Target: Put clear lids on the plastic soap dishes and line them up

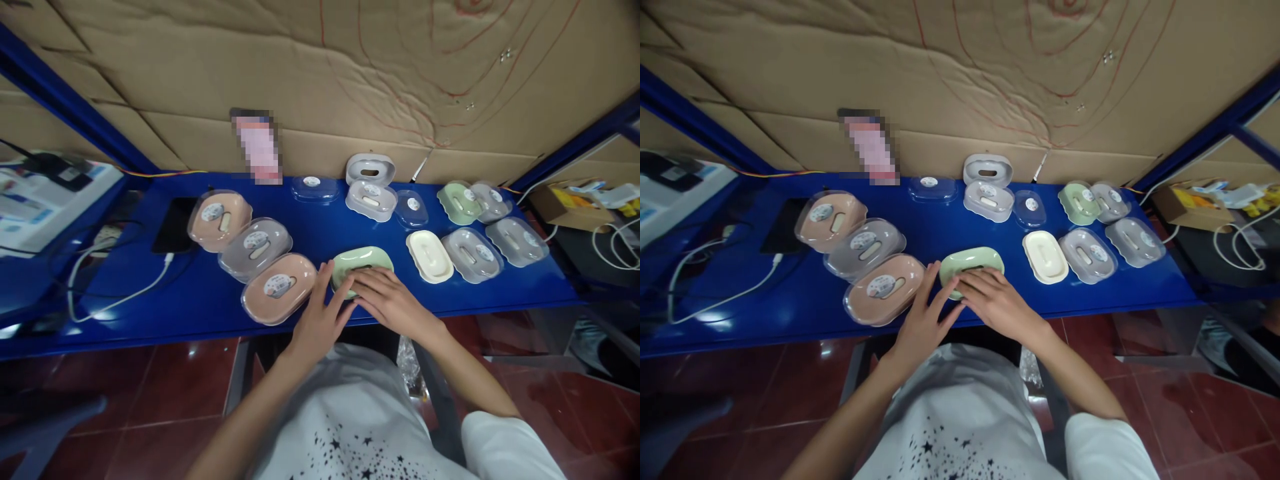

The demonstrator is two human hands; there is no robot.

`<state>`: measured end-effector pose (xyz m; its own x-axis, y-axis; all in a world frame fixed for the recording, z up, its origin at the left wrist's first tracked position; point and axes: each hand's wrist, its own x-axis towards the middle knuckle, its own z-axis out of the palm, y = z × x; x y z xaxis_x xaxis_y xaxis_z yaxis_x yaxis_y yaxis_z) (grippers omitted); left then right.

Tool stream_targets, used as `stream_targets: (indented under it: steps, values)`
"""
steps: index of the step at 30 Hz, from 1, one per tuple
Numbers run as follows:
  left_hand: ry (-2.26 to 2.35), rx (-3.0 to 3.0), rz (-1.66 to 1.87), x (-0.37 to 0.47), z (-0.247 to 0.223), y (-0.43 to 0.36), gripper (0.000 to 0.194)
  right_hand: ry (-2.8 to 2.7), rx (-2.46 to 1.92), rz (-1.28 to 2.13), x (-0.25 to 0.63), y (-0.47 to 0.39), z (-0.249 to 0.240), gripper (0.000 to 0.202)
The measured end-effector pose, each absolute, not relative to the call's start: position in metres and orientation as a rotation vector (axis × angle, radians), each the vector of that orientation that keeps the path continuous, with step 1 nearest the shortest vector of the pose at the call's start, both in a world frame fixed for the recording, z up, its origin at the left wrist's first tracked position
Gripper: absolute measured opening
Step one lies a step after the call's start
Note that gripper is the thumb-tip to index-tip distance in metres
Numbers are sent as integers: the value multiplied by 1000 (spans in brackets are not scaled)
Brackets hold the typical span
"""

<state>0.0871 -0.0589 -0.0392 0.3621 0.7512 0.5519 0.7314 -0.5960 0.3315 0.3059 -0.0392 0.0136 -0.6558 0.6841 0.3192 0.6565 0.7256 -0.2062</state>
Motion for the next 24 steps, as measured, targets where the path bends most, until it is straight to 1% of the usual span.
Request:
stream_targets:
  steps: [4, 7, 11, 15, 19, 22, 24]
  values:
    - [1345, 2580, 1024, 87, -37, -57, 65, -2510, -1010, 276, 315, -47, 7, 58]
    - [1327, 2565, 997, 87, -36, -56, 60, -2493, -1020, 309, 322, -50, 3, 71]
    - [1299, 2547, 1000, 88, -35, -57, 52, -2561, -1080, 283, 326, -51, -2, 78]
    - [1284, 2567, 965, 88, -32, -58, 45, -2558, -1076, 295, 330, -55, -4, 77]
    - [1245, 2551, 987, 88, -33, -57, 42, -2473, -945, 415, 335, -41, 8, 66]
    - [1214, 2531, 1028, 88, -35, -56, 38, -2400, -948, 373, 325, 9, 24, 51]
    - [1205, 2511, 1042, 88, -35, -56, 36, -2435, -1046, 289, 307, 60, 30, 49]
